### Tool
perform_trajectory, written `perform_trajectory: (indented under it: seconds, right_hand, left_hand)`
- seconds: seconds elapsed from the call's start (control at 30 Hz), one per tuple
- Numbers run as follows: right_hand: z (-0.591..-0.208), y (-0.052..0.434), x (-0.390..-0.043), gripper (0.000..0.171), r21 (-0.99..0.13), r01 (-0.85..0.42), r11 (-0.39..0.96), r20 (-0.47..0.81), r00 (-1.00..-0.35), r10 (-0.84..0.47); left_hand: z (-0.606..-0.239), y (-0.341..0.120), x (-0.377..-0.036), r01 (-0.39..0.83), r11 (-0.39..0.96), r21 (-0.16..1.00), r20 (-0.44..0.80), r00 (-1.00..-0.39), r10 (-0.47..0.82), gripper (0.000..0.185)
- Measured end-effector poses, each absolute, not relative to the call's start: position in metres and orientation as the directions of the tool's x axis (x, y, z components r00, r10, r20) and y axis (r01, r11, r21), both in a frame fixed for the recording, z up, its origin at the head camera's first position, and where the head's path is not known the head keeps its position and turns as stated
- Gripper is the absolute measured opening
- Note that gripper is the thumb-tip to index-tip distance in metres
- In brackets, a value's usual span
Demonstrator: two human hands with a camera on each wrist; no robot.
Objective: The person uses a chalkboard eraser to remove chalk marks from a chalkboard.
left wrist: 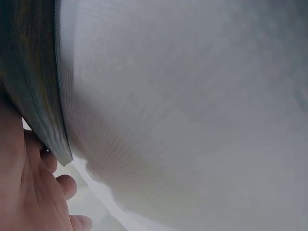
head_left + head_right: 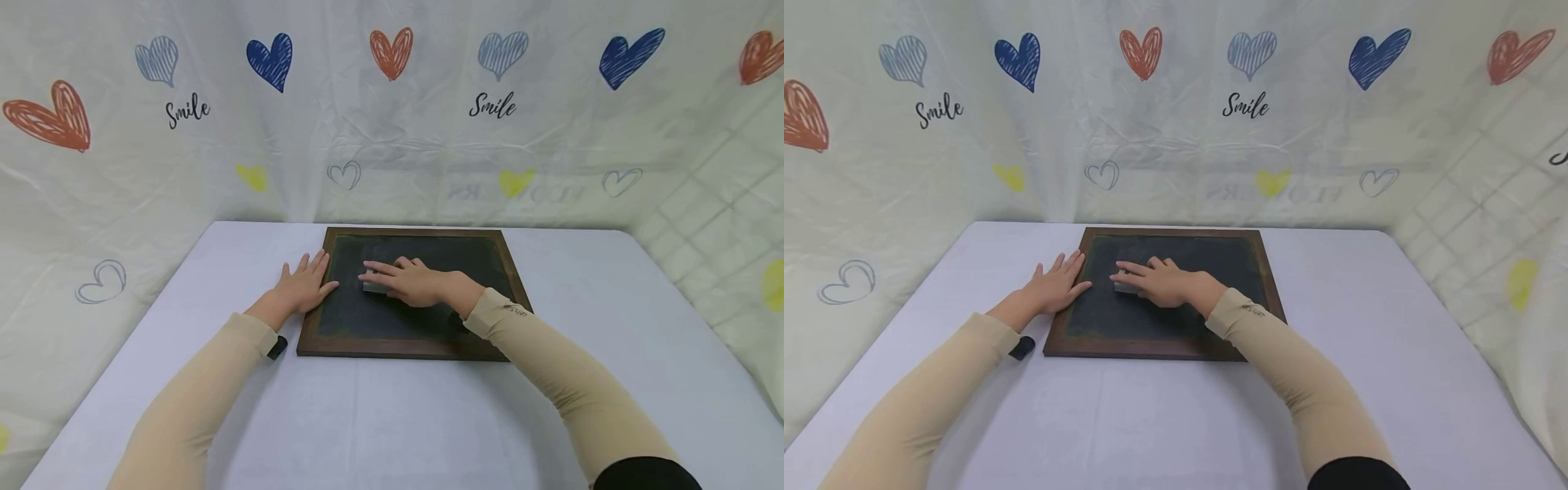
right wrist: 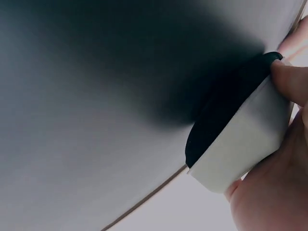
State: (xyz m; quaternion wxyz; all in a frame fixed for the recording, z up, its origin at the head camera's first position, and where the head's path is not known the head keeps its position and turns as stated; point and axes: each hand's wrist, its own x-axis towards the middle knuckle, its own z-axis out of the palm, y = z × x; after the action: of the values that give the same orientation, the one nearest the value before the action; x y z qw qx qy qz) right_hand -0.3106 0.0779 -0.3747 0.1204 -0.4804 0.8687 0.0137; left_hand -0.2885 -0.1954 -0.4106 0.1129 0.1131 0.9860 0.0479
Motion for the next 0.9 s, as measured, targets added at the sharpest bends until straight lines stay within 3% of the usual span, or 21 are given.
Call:
perform_trajectory:
  seconds: [0.23, 0.43, 0.57, 0.9]
  right_hand:
    - [-0.373, 0.087, -0.353, 0.061, -0.068, -0.652, 0.755, -0.222, -0.728, -0.649]
    - [-0.373, 0.071, -0.368, 0.060, -0.053, -0.559, 0.827, -0.222, -0.801, -0.556]
    - [-0.377, 0.057, -0.368, 0.059, -0.025, -0.614, 0.789, -0.220, -0.766, -0.604]
    - [-0.377, 0.063, -0.328, 0.063, -0.055, -0.837, 0.544, -0.224, -0.521, -0.824]
  left_hand:
    - [-0.413, -0.197, -0.289, 0.218, 0.969, 0.117, -0.233, -0.942, 0.240, 0.078]
    - [-0.412, -0.197, -0.289, 0.217, 0.969, 0.122, -0.215, -0.947, 0.239, 0.077]
    - [-0.412, -0.196, -0.288, 0.218, 0.967, 0.131, -0.222, -0.944, 0.243, 0.077]
    - [-0.411, -0.198, -0.291, 0.214, 0.970, 0.116, -0.220, -0.947, 0.235, 0.078]
